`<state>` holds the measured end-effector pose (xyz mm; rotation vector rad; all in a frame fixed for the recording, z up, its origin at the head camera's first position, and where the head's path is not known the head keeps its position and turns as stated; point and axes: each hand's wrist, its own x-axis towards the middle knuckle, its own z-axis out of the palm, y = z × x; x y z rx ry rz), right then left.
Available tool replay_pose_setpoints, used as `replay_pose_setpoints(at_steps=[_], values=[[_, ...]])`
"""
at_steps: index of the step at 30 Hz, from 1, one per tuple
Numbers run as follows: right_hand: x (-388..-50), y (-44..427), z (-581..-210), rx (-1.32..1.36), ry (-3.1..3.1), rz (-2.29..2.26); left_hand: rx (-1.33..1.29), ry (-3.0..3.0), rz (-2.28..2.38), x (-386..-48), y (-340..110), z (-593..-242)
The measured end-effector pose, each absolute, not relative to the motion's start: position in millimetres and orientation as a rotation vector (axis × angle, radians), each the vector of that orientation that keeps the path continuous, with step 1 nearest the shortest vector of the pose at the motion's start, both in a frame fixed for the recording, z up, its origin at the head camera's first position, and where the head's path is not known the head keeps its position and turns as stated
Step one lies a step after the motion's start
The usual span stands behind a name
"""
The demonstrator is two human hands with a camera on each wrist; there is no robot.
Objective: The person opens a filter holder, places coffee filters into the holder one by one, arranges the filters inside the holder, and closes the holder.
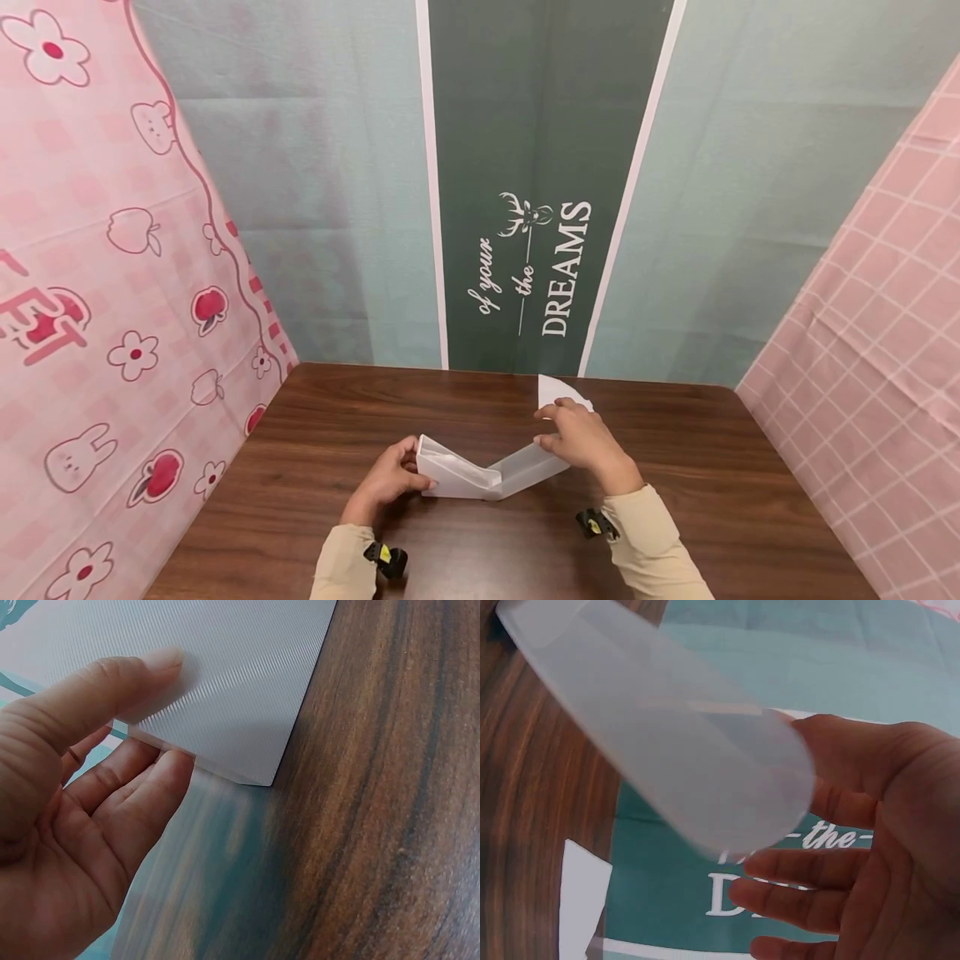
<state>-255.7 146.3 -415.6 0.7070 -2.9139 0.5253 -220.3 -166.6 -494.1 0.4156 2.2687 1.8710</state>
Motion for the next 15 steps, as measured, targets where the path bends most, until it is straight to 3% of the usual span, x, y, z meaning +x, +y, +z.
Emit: replay_pose_setpoints(at_steps=[15], values=[[-261.8, 161.7, -418.5, 0.714, -2.93, 0.636, 0.411, 2.281, 1.863, -218.9, -166.0, -492.4]])
